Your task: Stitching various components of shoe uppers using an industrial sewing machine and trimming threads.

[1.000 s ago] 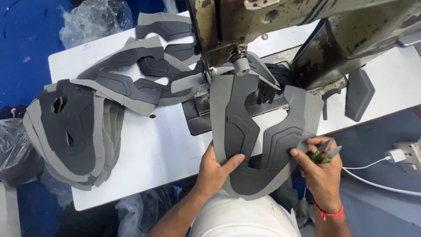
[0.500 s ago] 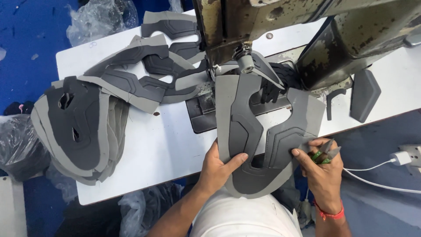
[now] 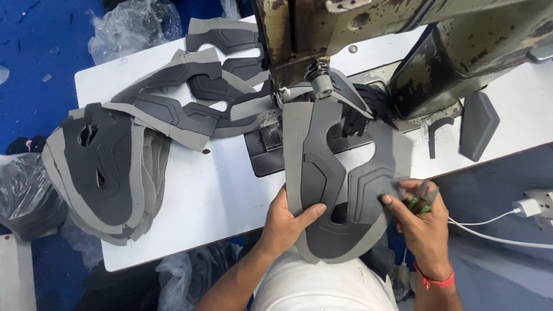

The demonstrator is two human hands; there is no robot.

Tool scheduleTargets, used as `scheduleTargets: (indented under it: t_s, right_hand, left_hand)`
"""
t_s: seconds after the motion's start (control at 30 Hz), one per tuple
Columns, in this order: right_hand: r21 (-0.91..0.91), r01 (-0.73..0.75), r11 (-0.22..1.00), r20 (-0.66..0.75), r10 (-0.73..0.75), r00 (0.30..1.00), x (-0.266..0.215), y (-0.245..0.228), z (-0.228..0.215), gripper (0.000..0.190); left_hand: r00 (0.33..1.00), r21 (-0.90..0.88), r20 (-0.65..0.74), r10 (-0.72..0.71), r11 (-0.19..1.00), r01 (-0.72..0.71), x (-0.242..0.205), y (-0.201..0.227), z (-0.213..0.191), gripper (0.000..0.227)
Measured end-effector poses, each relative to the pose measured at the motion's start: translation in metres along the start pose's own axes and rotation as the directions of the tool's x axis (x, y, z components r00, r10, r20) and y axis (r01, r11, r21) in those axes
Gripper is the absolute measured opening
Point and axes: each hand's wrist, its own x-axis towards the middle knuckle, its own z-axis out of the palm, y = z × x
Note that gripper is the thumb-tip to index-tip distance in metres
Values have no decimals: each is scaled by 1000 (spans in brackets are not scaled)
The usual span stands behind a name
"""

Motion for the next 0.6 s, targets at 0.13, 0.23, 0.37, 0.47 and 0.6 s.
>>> scheduleTargets:
  t_s: [0.13, 0.23, 0.37, 0.47, 0.6]
  right_hand:
    - [-122, -118, 986, -12, 117, 993, 6, -14, 1, 24]
    - [-312, 128, 941, -134, -177, 975, 9, -11, 2, 21]
    - [-198, 56, 979, -114, -80, 990, 11, -36, 18, 23]
    - [-43, -40, 998, 97, 44, 994, 16, -40, 31, 24]
    - [20, -97, 995, 244, 89, 966, 18, -37, 41, 27]
  left_hand:
    - [1000, 25, 3, 5, 1000, -5, -3, -1, 1, 49]
    - [1000, 50, 8, -11, 999, 11, -5, 5, 2, 49]
    - [999, 46, 34, -5, 999, 3, -6, 7, 5, 48]
    - [996, 50, 69, 51, 997, -55, -5, 8, 7, 52]
    - [995, 67, 97, 32, 997, -39, -5, 9, 8, 52]
